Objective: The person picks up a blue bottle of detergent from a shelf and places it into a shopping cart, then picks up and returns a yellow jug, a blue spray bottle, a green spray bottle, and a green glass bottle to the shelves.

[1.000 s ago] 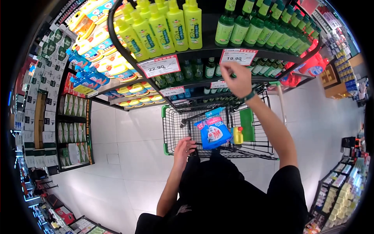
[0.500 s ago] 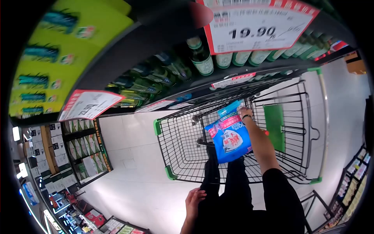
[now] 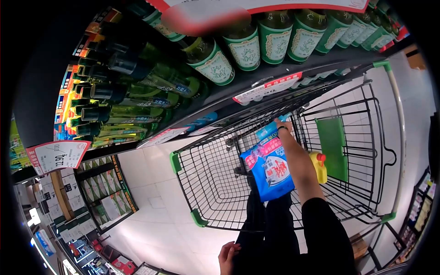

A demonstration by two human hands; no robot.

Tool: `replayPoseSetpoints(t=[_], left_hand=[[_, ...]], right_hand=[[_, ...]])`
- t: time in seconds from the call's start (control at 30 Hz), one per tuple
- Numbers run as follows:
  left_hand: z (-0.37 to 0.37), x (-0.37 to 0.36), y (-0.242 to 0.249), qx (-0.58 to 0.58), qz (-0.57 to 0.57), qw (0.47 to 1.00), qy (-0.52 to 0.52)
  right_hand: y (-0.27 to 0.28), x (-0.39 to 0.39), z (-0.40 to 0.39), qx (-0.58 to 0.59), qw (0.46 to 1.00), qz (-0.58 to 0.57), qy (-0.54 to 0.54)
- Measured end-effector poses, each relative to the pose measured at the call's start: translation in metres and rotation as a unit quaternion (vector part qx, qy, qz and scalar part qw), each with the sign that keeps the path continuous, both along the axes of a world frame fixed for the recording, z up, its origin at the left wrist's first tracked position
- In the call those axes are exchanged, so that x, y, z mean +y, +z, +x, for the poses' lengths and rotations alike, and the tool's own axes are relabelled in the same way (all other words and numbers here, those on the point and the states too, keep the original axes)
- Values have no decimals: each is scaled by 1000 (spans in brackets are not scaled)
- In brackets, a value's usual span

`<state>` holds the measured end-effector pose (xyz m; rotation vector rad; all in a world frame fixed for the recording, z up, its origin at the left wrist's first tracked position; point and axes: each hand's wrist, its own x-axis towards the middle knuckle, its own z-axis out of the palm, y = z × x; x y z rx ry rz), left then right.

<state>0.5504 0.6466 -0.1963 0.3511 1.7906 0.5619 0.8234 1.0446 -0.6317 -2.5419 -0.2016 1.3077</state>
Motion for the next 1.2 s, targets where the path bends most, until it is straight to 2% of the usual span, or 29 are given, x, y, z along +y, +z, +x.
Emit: replayPoseSetpoints(t=[0.07, 0.1, 0.13, 0.2, 0.27, 0.33, 0.4, 0.47, 0.53, 0.6, 0.7, 0.77, 0.8, 0.87, 0.9, 0.97, 1.0, 1.07, 1.13, 1.2], left_hand=[[5, 2, 6, 24, 32, 999, -18], [6, 3, 10, 18, 40, 999, -9], [7, 1, 13, 17, 45, 999, -9], [8, 3, 12, 11, 49, 999, -17], [8, 6, 11, -7, 62, 998, -23], [7, 6, 11, -25, 85, 995, -41], [13, 19, 24, -42, 98, 994, -34], [14, 31, 28, -58, 164, 982, -70], [16, 49, 38, -57, 199, 973, -103], [19, 69, 47, -62, 242, 958, -138], [31, 99, 81, -24, 305, 937, -167], [38, 112, 98, -64, 311, 931, -180], [41, 120, 106, -65, 316, 930, -175], [42, 123, 122, -237, 217, 930, -179], [47, 125, 136, -240, 221, 928, -179], [59, 120, 168, -421, 174, 876, -161], [57, 113, 172, -423, 170, 875, -161], [53, 117, 180, -441, 204, 833, -264], [53, 109, 193, -418, 204, 852, -242], [50, 111, 212, -464, 220, 832, -209]], right_hand=[[17, -5, -7, -50, 994, 70, -72], [16, -8, -11, -107, 987, 91, -74], [26, -17, -10, -108, 987, 96, -75], [56, -41, -11, -42, 935, 351, -36], [95, -66, -12, 0, 898, 439, 27], [119, -85, -16, 145, 809, 568, -47], [174, -109, -14, 168, 801, 574, -35], [248, -130, -11, 187, 791, 582, -21], [325, -160, -12, 274, 841, 459, -80], [385, -187, -15, 270, 847, 451, -81], [476, -211, -13, 300, 848, 436, -13], [527, -221, -9, 299, 855, 422, 37], [545, -222, -8, 299, 857, 412, 81], [575, -230, -10, 288, 850, 426, 115], [594, -229, -10, 275, 844, 439, 139], [610, -230, -12, 251, 827, 475, 167], [632, -232, -15, 260, 825, 477, 155], [652, -234, -16, 235, 826, 481, 177], [676, -238, -19, 274, 812, 493, 147], [687, -244, -25, 316, 795, 504, 118]])
